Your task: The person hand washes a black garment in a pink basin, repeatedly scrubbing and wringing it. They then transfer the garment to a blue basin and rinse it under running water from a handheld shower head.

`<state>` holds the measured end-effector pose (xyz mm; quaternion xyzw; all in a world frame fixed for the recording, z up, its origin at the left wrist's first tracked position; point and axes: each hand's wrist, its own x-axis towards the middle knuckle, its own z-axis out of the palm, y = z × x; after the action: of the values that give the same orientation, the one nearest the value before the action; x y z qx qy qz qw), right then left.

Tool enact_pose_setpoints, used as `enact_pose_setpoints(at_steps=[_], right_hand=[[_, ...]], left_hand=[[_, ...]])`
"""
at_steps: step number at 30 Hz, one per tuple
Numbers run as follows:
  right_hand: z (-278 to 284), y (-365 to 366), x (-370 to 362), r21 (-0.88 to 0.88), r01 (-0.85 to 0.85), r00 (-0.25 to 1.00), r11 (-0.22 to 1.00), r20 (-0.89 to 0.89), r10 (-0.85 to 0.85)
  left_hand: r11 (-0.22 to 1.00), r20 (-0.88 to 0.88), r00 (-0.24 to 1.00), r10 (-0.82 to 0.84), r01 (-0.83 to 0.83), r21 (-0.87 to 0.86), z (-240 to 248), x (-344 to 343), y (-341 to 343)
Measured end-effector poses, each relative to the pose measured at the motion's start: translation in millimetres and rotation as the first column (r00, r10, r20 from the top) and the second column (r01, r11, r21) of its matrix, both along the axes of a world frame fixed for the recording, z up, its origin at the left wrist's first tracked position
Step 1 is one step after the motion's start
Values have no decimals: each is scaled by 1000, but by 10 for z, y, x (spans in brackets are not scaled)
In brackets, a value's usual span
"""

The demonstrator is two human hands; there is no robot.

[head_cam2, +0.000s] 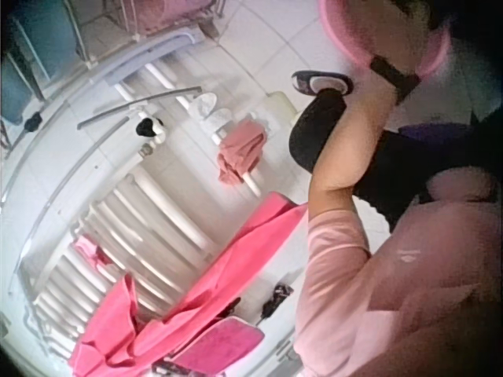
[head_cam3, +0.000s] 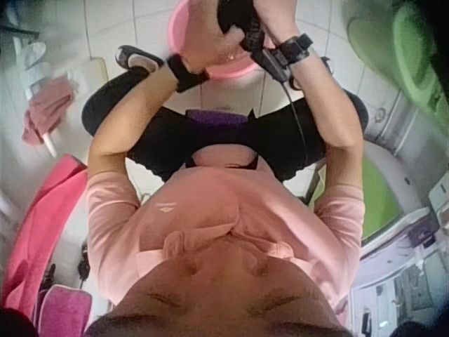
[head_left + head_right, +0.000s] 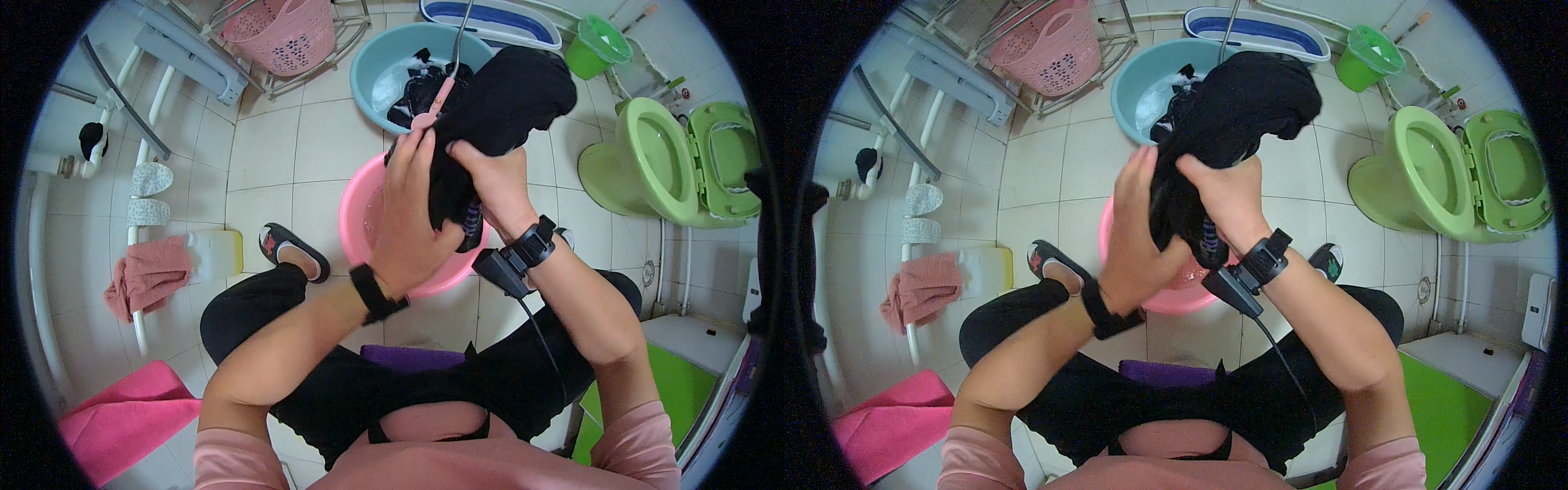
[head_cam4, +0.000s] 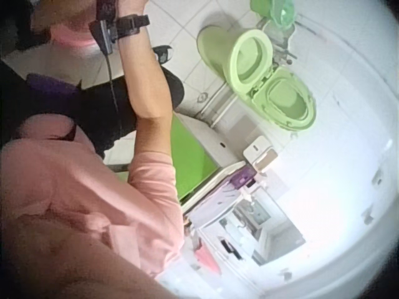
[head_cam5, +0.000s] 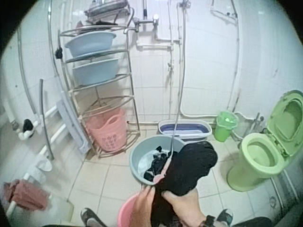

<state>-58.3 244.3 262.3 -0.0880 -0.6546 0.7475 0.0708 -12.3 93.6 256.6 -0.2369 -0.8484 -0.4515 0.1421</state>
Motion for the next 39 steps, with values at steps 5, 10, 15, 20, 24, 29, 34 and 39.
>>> enact_pose_setpoints(at_steps=[5, 10, 15, 20, 24, 29, 34, 39], right_hand=[[86, -223, 15, -283, 190, 982, 940, 59, -181], [123, -344, 111, -288, 186, 975, 939, 172, -140], [130, -121, 93, -196, -14, 962, 981, 266, 67], [99, 38, -10, 228, -170, 985, 959, 14, 172], [121, 179, -40, 459, -243, 969, 855, 75, 236], [104, 267, -47, 287, -347, 936, 893, 163, 312], [46, 299, -21, 201, -421, 905, 885, 165, 393], [40, 339, 88, -50, -471, 876, 881, 91, 474]], left_hand=[[988, 118, 985, 127, -115, -102, -289, 358, 404], [964, 12, 964, 265, -265, 19, -528, -127, 427], [975, -28, 979, 204, -201, 92, -496, -430, 267], [970, 88, 991, 103, -119, 211, -436, -472, 244], [962, 211, 976, 46, -100, 253, -375, -464, 243], [963, 340, 934, -111, 17, 268, -279, -464, 158], [935, 556, 789, -263, 67, 348, -216, -401, 84], [890, 601, 676, -426, 195, 412, -154, -430, -20]])
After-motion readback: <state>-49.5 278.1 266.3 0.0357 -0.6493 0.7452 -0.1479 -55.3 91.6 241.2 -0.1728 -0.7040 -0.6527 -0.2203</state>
